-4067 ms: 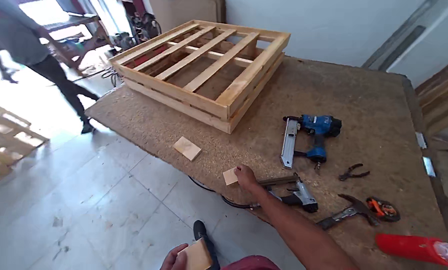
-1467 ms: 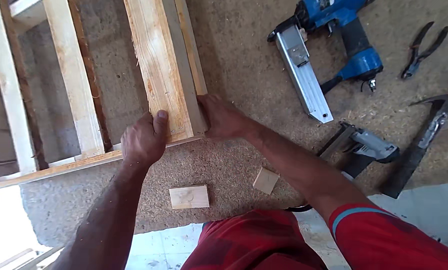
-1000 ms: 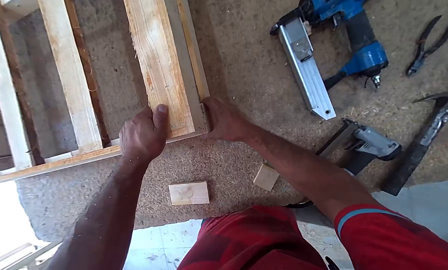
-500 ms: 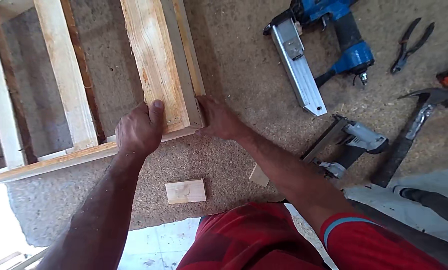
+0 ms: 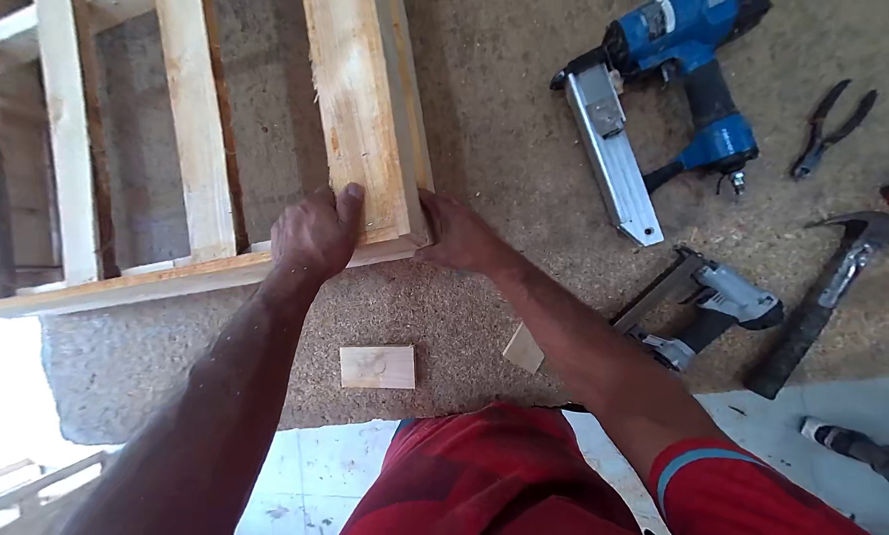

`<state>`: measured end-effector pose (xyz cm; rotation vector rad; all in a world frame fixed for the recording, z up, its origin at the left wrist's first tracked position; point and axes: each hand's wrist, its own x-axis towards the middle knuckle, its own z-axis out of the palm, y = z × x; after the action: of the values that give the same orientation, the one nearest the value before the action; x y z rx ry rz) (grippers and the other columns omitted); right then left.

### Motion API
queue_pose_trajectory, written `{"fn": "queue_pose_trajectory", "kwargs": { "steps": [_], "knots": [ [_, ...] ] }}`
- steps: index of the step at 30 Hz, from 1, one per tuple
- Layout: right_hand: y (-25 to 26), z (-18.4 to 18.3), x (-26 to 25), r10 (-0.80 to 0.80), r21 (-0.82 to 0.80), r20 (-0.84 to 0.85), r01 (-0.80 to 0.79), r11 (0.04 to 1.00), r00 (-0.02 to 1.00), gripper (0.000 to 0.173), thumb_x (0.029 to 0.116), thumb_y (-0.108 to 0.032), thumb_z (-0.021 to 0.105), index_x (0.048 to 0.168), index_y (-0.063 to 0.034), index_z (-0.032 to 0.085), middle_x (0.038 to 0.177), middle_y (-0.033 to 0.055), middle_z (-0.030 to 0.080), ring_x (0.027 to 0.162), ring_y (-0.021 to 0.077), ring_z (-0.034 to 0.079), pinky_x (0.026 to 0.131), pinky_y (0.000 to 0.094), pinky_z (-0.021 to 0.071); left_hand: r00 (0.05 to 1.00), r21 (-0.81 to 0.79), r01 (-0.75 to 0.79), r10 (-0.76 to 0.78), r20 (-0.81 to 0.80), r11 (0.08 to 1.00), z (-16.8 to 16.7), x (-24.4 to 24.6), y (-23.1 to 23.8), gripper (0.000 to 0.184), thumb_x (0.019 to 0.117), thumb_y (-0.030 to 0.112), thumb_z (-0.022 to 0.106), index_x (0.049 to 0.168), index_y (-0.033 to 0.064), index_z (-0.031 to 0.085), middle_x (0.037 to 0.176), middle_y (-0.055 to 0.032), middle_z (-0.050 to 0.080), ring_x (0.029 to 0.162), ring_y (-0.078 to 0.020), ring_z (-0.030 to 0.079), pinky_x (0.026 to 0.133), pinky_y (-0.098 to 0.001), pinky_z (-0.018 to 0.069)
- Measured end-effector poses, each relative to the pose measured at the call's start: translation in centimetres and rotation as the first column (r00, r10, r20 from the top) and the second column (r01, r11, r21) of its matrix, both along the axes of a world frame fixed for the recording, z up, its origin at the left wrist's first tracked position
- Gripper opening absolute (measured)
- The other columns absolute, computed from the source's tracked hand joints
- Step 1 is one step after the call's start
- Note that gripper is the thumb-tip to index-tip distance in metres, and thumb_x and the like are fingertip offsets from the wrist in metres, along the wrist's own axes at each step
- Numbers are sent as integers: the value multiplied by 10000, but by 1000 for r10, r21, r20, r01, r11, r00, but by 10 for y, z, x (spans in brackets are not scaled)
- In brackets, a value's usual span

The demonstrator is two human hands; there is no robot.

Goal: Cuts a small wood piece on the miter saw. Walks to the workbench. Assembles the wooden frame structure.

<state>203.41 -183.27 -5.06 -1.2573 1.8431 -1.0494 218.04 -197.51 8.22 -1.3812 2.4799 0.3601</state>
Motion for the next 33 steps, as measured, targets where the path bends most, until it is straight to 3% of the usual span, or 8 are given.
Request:
{"fn": "queue_pose_trajectory", "kwargs": {
  "steps": [4, 8, 14, 17, 26, 33],
  "knots": [
    [5, 5, 1, 53, 14, 18, -53, 999, 998, 1088, 767, -254, 898, 1637, -145, 254, 1522, 87, 538, 1338, 238, 576, 1110, 489, 489, 1000, 9, 2, -1, -10, 1000, 0, 0, -1, 808, 1016, 697, 138, 1007, 51, 624, 942, -239, 673, 963, -463, 674, 752, -707, 478],
    [12, 3, 4, 3, -13, 110, -2, 1000, 994, 952, 836, -204, 824, 1627, -146, 298, 1544, 69, 522, 1362, 202, 555, 1108, 442, 496, 1000, 15, 9, -9, -22, 1000, 2, 1, 0, 818, 1004, 716, 137, 1003, 63, 631, 959, -231, 681, 981, -457, 675, 757, -698, 481],
    [12, 0, 1, -23, -12, 175, 25, 1000, 984, 978, 795, -155, 883, 1611, -151, 344, 1530, 62, 538, 1307, 182, 606, 1062, 385, 552, 999, 34, 22, -20, -45, 999, 3, 3, 0, 814, 1005, 718, 141, 1039, 80, 646, 1014, -217, 693, 1028, -438, 677, 781, -691, 487],
    [11, -5, 1, -39, -51, 191, 50, 997, 981, 983, 776, -168, 898, 1601, -127, 365, 1485, 75, 574, 1292, 176, 612, 1077, 371, 543, 997, 22, 29, -27, -68, 999, 3, 5, 1, 774, 1012, 699, 161, 991, 84, 632, 970, -208, 688, 991, -429, 681, 756, -673, 488],
    [12, 5, -1, -19, 53, -37, 21, 998, 999, 978, 785, -327, 897, 1593, -139, 378, 1406, 78, 635, 1274, 191, 622, 1103, 418, 512, 998, 41, 37, -34, -60, 998, 4, 4, 2, 800, 1008, 702, 128, 1077, 90, 639, 1027, -203, 695, 1036, -423, 680, 779, -668, 497],
    [9, 7, -3, 0, -25, -44, -1, 1000, 999, 918, 762, -233, 908, 1536, -69, 442, 1377, 89, 654, 1240, 174, 646, 1084, 386, 534, 998, 33, 41, -39, -55, 999, 5, 3, 3, 832, 1001, 719, 113, 1029, 61, 623, 1003, -235, 681, 1017, -454, 674, 753, -678, 487]
  ]
}}
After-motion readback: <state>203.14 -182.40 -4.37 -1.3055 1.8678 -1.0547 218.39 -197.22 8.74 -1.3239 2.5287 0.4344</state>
